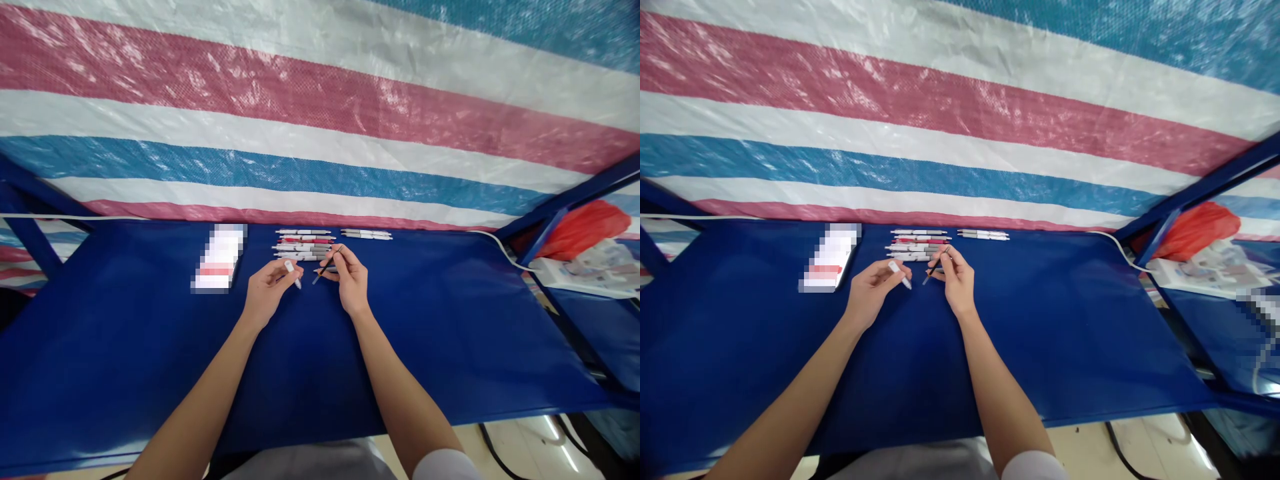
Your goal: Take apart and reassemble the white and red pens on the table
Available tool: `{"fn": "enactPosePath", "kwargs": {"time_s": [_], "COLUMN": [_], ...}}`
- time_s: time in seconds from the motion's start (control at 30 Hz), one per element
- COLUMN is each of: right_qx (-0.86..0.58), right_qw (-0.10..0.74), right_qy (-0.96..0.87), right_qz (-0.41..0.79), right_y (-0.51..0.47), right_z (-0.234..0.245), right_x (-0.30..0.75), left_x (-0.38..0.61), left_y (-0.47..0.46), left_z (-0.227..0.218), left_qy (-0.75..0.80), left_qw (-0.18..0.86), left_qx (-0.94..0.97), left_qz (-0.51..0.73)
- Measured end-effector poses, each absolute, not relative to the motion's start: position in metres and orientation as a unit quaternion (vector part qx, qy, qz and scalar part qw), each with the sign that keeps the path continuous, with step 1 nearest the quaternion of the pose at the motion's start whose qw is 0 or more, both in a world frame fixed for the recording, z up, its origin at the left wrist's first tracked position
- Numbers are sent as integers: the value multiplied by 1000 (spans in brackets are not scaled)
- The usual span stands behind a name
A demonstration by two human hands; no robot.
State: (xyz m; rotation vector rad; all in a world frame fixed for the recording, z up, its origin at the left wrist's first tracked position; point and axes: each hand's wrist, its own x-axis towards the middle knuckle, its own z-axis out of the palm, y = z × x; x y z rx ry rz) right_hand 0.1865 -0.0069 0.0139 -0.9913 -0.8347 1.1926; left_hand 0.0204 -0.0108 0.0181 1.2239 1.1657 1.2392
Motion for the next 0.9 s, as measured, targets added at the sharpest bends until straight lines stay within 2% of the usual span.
{"fn": "enactPosePath", "kwargs": {"time_s": [0.37, 0.9], "right_qx": [-456, -455], "right_qw": [635, 631], "right_qy": [-344, -347], "right_qz": [520, 523], "right_y": [-8, -10], "right_z": [12, 12], "right_x": [184, 182], "left_x": [23, 25], "left_y": [-17, -19], "left_z": [25, 20], "left_qy": [485, 435], "left_qw": [437, 474], "left_qx": [555, 548], "left_qz": [516, 535]}}
